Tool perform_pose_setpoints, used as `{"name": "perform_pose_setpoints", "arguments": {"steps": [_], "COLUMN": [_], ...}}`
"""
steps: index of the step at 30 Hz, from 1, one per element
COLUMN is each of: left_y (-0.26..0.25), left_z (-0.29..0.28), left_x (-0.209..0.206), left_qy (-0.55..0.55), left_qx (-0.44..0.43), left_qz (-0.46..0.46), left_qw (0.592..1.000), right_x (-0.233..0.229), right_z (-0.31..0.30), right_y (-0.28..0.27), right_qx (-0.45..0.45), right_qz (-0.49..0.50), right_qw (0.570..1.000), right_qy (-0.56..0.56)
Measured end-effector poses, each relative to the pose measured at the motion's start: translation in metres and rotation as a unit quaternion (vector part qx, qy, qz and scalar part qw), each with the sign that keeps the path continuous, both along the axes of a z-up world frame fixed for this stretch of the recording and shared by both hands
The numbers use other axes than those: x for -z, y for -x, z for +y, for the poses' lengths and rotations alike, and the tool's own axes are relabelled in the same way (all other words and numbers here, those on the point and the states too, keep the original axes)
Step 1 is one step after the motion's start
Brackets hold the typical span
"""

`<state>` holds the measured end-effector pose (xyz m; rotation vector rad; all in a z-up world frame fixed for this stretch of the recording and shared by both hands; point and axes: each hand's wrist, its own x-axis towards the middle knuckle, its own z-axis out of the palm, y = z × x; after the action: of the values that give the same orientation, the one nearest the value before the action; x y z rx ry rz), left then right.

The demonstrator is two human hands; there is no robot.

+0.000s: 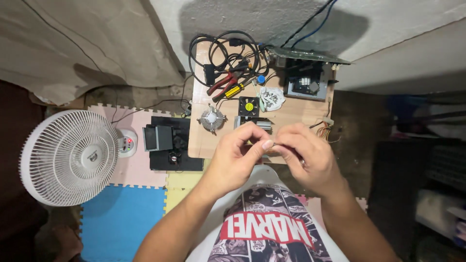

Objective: The recorder is repairing or assembling various components of a computer power supply unit, including handling wires and small screws.

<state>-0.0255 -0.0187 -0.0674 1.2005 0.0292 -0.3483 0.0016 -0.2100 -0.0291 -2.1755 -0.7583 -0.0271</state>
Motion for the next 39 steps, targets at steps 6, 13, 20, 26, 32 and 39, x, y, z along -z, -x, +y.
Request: {"name": "perform_pose_setpoints", "arguments": {"steps": [6,13,20,26,32,39], "left_y": [0.006,0.012,0.023,0.039,0.086,0.137], "left_z": [0.007,0.014,0.015,0.011,-0.004,0.028], "left_x": [0.026,0.043,0.065,0.088,0.144,0.205], "left_qy": [0.013,0.056,0.139,0.141,0.123,0.063], "left_qx": [-0.023,-0.116,-0.164,-0.182,-0.18,-0.088], "left_qz": [0.023,0.014,0.018,0.038,0.111,0.204], "left_qw": [0.999,0.992,0.976,0.972,0.97,0.973], "right_x": [-0.001,0.016,0.03,0.054,0.112,0.172], "right_z": [0.019,0.04,0.052,0.052,0.04,0.064], "right_y": [-0.002,-0.012,-0.017,-0.012,0.039,0.103], "right_qx": [0.003,-0.039,-0.088,-0.126,-0.063,-0.005], "right_qz": [0.04,0.03,-0.02,0.001,0.084,0.128], "right_qw": [0.999,0.998,0.995,0.992,0.994,0.982], "right_qy": [0.01,0.045,0.045,0.021,0.034,0.14]}}
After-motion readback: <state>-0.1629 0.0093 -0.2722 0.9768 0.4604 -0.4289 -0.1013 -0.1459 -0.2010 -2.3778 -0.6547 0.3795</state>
